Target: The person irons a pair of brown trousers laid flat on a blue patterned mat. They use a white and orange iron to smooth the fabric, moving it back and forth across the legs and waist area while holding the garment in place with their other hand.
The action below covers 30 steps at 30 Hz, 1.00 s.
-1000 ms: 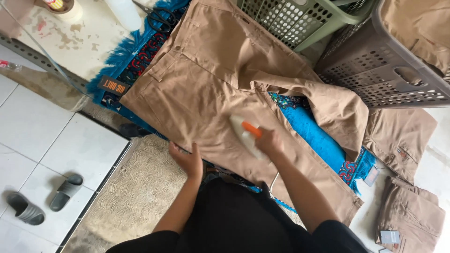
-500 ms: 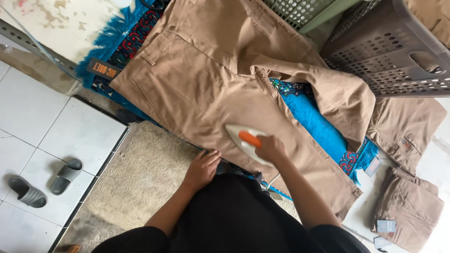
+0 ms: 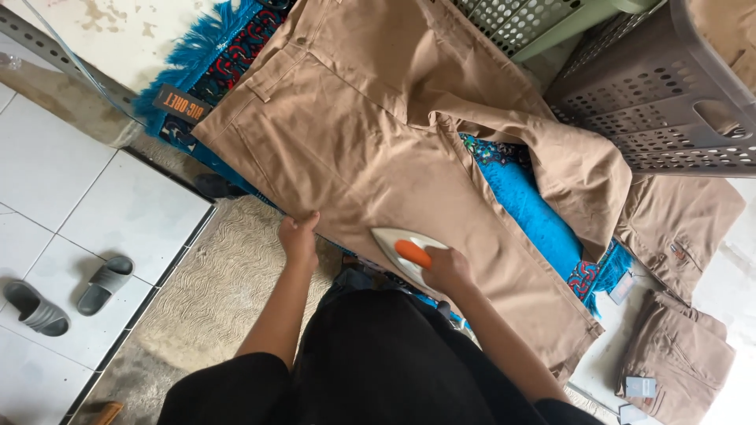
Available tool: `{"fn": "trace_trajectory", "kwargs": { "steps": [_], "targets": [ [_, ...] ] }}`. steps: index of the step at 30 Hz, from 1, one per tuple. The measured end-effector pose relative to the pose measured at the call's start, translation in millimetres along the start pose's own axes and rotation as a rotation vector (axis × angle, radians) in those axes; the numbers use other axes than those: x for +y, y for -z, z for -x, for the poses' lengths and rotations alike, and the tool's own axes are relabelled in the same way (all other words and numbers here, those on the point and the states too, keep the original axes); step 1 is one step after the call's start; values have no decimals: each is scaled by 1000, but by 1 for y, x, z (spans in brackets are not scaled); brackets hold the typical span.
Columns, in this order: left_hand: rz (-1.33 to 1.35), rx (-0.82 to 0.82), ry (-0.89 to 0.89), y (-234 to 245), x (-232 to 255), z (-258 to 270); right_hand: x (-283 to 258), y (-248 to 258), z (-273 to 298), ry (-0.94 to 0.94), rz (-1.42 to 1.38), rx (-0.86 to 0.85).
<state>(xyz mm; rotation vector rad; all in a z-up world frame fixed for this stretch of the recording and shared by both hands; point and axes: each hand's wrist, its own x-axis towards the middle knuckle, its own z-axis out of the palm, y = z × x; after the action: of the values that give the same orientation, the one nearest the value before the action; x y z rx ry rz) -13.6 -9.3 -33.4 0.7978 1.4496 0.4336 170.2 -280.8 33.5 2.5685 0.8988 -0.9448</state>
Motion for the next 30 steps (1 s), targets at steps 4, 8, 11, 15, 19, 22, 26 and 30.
{"fn": "trace_trajectory", "kwargs": {
  "steps": [4, 8, 11, 15, 19, 22, 26, 30],
  "targets": [
    [251, -32, 179, 1, 20, -3, -65, 52, -13, 0, -52, 50],
    [344, -4, 164, -2, 22, -1, -73, 84, -29, -51, -166, 186],
    [355, 20, 129, -4, 18, 1, -59, 92, -51, -119, -294, 217],
    [189, -73, 194, 9, 13, 20, -58, 83, -55, -50, -170, -7],
    [79, -204, 205, 8, -13, 36, -69, 59, -20, 6, -71, -53],
    [95, -273, 164, 7, -42, 26, -76, 85, -8, -13, -1, 21],
    [109, -223, 128, 6, -28, 42, -42, 97, -60, -141, -265, 141],
    [-117, -312, 144, 3, -35, 63, -79, 147, -2, -19, -226, 11]
  ]
}}
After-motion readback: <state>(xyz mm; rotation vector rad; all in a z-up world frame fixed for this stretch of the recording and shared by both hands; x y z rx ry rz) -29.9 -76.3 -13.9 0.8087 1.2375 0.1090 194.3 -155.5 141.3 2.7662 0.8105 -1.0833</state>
